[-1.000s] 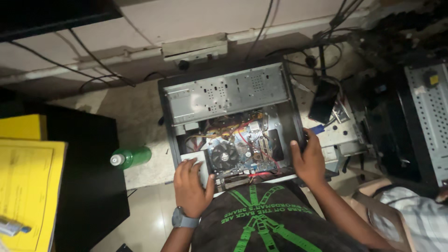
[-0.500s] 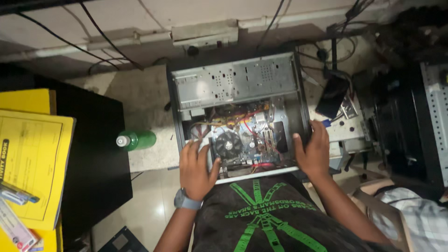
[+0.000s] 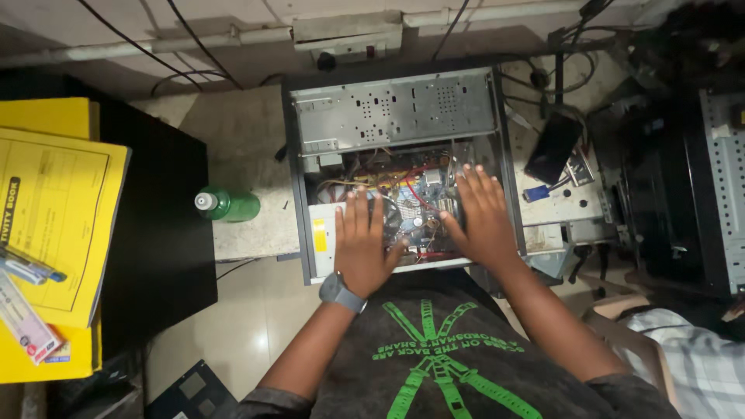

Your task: The person works inside an open desktop computer case, disconnecting and reconnecting internal cables and using a screwdriver to adjust components on the motherboard. The person repeatedly handles wires and uses a yellow screwdriver to tighten or loosen screws on the motherboard.

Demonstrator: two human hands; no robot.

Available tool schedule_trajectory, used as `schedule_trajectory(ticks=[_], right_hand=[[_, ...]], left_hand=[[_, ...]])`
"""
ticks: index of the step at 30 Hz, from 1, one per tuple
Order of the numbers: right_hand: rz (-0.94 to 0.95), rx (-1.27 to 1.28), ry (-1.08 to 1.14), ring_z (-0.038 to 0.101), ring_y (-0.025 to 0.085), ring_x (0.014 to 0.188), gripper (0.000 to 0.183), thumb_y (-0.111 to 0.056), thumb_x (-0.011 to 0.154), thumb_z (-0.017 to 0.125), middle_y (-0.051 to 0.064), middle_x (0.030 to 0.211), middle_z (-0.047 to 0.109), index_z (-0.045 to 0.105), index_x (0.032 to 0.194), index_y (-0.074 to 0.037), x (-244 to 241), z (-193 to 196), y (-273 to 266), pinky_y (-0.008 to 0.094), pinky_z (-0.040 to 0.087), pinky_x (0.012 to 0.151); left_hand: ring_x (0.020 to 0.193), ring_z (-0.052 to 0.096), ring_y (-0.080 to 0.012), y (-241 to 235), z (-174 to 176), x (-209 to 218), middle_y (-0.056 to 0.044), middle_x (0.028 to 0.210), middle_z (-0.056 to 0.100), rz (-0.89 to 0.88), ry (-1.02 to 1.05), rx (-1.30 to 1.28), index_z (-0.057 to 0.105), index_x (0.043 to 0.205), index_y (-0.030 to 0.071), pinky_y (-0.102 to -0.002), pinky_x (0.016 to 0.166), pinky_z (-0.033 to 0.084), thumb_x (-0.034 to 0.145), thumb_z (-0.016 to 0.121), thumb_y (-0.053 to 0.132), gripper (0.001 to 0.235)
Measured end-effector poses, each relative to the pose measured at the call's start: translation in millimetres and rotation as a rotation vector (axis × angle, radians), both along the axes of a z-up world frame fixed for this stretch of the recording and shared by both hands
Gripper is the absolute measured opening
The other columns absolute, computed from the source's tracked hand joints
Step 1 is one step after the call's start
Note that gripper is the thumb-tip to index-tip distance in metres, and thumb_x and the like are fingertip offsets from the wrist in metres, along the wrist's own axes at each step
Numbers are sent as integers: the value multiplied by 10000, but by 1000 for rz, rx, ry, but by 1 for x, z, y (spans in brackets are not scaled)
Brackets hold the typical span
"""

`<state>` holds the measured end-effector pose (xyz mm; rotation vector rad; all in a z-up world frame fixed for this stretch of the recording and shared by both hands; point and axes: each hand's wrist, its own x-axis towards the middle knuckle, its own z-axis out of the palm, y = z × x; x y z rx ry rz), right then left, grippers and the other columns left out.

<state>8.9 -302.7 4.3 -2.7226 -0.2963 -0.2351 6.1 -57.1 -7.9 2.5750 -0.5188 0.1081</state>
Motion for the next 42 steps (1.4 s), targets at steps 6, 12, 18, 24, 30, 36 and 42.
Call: schedule_trajectory(ticks=[6,12,18,24,30,36,42], right_hand=[[21,-2,-33,418,400,1472,620,-318,951,658,241,1504,525,519,1442,34,-3,-6,-2,536,286,1219],[16,-46,-42,436,396,1458,603,-320,956,652,235,1498,538,535,1435,27,-10,-8,-3,533,291,1216],[-44,46,-5,413,404,1486,620,-322,961,656,247,1541,501,520,1452,31,-20,-10,-2,525,289,1225],[-68,54,-17,414,411,1478,661,-325,946,671,254,1539,495,504,1474,38,-19,-11,-1,525,297,1206],[-91,59,-37,421,403,1471,661,-320,933,695,252,1525,508,514,1466,27,-20,-8,1,517,303,1207],[-94,79,-59,430,394,1473,655,-304,927,709,244,1523,516,526,1463,24,-21,-7,2,504,312,1215],[-101,206,-218,635,377,1265,422,-180,920,739,193,1313,688,650,1303,-25,-29,-30,-7,460,468,1118]], left_hand=[[1507,249,-530,2,-3,-6,-338,1607,288,-35,13,-144,357,1529,-70,-621,1219,221,899,706,485,910],[1500,247,-542,0,-1,-9,-351,1606,293,6,-55,-119,365,1536,-63,-619,1204,234,891,730,485,921],[1518,248,-525,0,-2,-11,-330,1617,292,34,-69,-138,382,1535,-55,-611,1221,242,893,733,482,908],[1524,243,-517,-1,-1,-10,-327,1620,287,38,-73,-133,372,1540,-52,-595,1226,231,890,733,476,912],[1516,219,-525,0,-1,-9,-337,1611,271,26,-12,-103,359,1531,-73,-596,1218,216,882,717,473,921],[1528,206,-521,-1,0,-9,-344,1621,259,24,-9,-118,347,1528,-93,-581,1233,206,895,700,476,921],[1442,394,-492,5,-4,-13,-280,1530,454,-32,-85,-280,493,1420,-51,-552,1202,326,872,762,292,700]])
